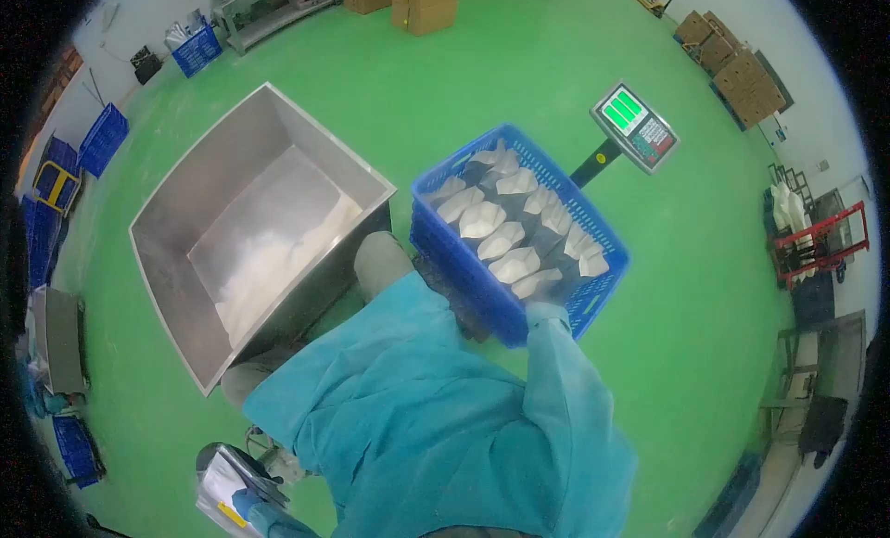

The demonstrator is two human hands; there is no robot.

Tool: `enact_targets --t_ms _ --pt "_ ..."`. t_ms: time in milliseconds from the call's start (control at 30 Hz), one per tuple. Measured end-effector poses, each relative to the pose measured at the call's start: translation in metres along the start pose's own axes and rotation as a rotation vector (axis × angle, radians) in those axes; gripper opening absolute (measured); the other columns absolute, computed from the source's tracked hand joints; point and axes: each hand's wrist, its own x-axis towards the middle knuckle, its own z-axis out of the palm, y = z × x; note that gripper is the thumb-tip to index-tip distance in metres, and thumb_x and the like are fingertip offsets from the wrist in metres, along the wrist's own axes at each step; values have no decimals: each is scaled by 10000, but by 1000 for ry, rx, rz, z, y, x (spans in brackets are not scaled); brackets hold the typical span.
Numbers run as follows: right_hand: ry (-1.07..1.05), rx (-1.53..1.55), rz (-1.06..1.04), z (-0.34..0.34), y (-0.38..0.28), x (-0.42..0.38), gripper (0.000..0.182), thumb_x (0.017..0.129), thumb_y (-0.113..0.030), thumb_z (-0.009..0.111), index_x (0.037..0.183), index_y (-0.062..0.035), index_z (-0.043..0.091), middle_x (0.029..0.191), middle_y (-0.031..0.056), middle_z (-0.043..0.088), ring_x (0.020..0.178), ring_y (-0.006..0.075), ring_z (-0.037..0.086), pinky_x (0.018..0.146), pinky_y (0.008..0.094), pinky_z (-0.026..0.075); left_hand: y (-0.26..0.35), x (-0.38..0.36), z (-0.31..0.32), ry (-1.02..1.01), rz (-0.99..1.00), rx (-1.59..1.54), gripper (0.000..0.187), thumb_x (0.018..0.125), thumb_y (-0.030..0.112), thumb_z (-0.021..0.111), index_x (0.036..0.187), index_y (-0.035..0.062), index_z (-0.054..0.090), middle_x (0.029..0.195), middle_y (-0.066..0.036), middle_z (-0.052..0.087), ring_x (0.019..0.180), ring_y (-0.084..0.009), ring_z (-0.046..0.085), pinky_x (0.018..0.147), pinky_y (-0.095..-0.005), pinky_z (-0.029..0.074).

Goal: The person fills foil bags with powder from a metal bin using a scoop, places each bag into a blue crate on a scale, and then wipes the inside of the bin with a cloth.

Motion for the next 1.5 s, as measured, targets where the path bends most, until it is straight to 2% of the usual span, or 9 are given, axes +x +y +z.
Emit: enact_targets --t_ms 267,367,567,833,1000,1067,1133,1300,1500 --pt "-214 292 -68 28 44 47 287 874 -418 470 778 -160 550 711 56 552 602 215 524 502 343 415 -72 25 46 -29 -109 -741 198 817 169 649 800 -27 670 653 -67 623 570 -192 573 539 -304 481" --pt "-1194 1698 -35 49 83 140 322 883 -424 464 694 -178 552 602 21 564 477 186 547 400 333 430 -44 -11 0 -196 -365 -1281 182 813 187 666 729 29 632 605 -18 547 537 -138 524 483 -277 428" --pt "-542 1723 -235 -45 -218 48 348 872 -420 486 595 -221 412 485 -64 346 339 100 329 293 260 234 -80 11 42 43 -467 -1415 224 813 211 657 920 23 598 762 -40 590 634 -158 558 564 -317 460" --pt "-1433 988 -686 81 -596 -132 298 870 -441 517 872 -154 597 672 26 571 518 163 546 404 288 395 -65 13 -90 145 18 -1092 103 751 77 623 836 47 576 756 -10 551 630 -68 458 541 -237 375" --pt "-742 230 -1355 56 -548 -304 553 845 -494 534 1159 -43 596 1021 131 649 830 296 609 809 427 476 66 -65 -176 112 210 -1164 144 714 -14 630 740 43 500 731 -16 547 667 -87 501 594 -235 423" --pt "-1319 544 -1278 104 -514 -332 365 898 -345 513 1174 -121 595 1091 64 613 920 221 574 751 386 500 121 -66 -146 80 322 -1182 156 714 -30 626 750 43 493 719 -8 529 667 -85 486 601 -234 419" --pt "-778 275 -2260 -3 -406 -422 310 876 -249 525 1122 -89 626 1104 130 619 994 252 591 860 361 476 197 -70 -109 -56 445 -1249 167 725 -32 619 749 45 473 701 5 487 654 -84 450 593 -243 404" --pt "-394 324 -1472 -2 -343 -417 337 749 -341 564 848 -48 698 870 190 652 842 347 621 755 456 483 306 -67 -84 212 535 -1198 207 707 -29 568 700 63 383 666 5 357 619 -116 352 556 -283 361" --pt "399 309 -1979 -44 -326 -393 157 701 -236 600 750 -94 643 753 113 591 711 299 593 574 433 467 347 -82 -108 266 668 -1005 161 637 -27 520 713 51 401 625 -62 406 560 -170 398 534 -369 384"
